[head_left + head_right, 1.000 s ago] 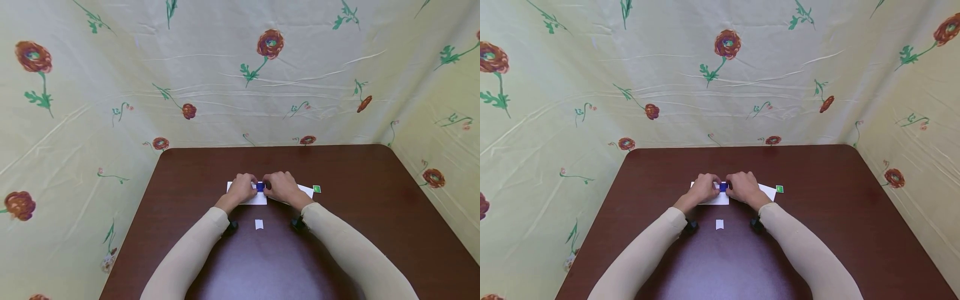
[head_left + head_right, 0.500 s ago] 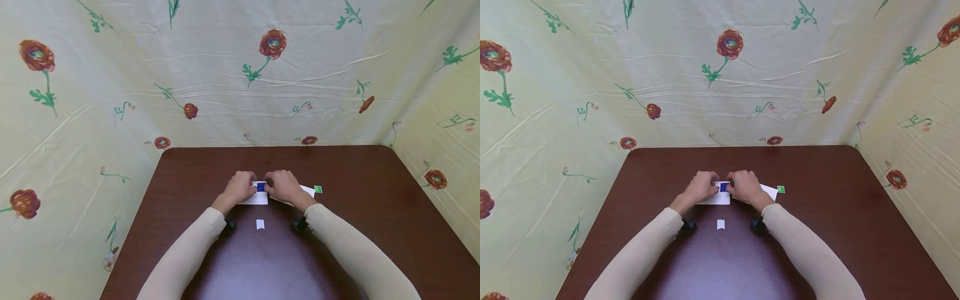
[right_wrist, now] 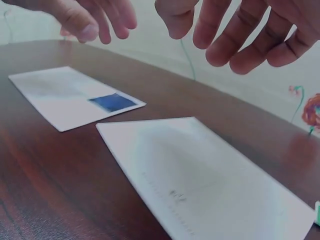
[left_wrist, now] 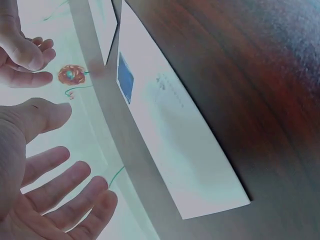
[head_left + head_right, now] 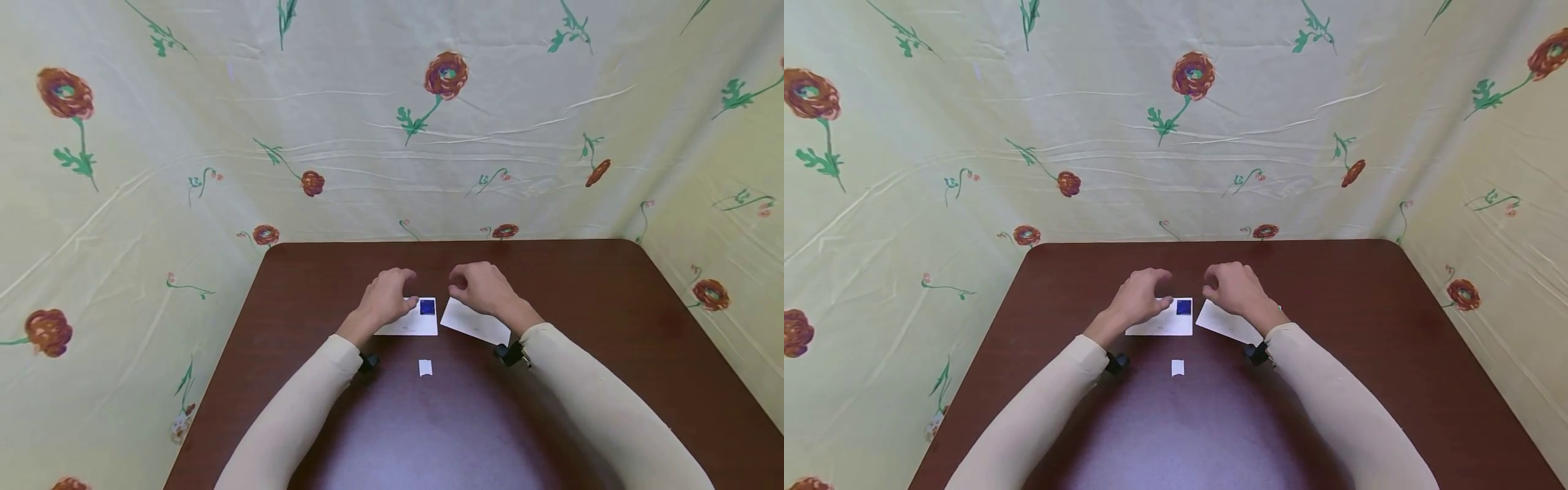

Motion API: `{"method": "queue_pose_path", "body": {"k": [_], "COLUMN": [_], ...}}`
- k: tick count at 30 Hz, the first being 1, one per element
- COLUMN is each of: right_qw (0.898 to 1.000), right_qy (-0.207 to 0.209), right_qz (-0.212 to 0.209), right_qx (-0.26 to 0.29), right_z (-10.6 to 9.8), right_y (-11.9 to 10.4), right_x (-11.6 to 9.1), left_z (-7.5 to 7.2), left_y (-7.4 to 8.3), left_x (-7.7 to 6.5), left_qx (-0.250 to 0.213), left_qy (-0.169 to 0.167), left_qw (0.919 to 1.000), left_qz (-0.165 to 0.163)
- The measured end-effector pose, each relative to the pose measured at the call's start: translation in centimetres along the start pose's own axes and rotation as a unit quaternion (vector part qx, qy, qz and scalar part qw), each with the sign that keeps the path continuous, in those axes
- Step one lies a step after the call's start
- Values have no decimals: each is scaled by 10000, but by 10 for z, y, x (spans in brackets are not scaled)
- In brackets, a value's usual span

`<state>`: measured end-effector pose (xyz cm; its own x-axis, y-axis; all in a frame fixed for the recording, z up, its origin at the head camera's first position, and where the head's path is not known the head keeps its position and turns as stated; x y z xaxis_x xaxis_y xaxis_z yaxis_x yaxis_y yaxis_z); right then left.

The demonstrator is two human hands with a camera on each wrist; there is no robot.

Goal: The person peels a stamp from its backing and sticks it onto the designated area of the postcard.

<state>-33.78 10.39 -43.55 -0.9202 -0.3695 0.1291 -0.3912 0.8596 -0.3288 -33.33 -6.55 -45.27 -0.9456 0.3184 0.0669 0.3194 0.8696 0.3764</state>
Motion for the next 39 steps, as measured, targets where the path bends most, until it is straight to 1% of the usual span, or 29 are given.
{"method": "queue_pose_path", "body": {"k": [3,8,14,22,30,35,39], "right_qw": [9999,9996,9993,9992,9984,9977,9977], "right_qy": [-58,-124,-153,-234,-411,-487,-474], "right_qz": [98,234,317,330,366,468,491], "right_qx": [53,65,109,32,84,64,-26], "right_z": [-6,-14,-19,-25,-27,-27,-28], "right_y": [5,12,19,29,41,49,57], "right_x": [-3,-9,-15,-21,-27,-31,-34], "left_z": [-3,-6,-2,15,39,50,59], "left_y": [4,15,28,45,62,71,75], "left_x": [0,2,4,9,13,15,17], "left_qx": [54,287,501,572,855,930,1088], "left_qy": [32,128,120,-117,-442,-615,-716], "left_qw": [9999,9987,9961,9930,9862,9835,9806], "left_qz": [94,399,713,1025,1349,1424,1467]}}
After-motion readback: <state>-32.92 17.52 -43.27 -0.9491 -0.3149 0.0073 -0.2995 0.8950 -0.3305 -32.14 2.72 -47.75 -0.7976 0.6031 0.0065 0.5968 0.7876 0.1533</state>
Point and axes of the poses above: each hand's wrist, its own x-axis towards the middle knuckle, its own z-axis out of the palm, y = z × x, the point moved 9 cm from there along x, towards the middle knuckle
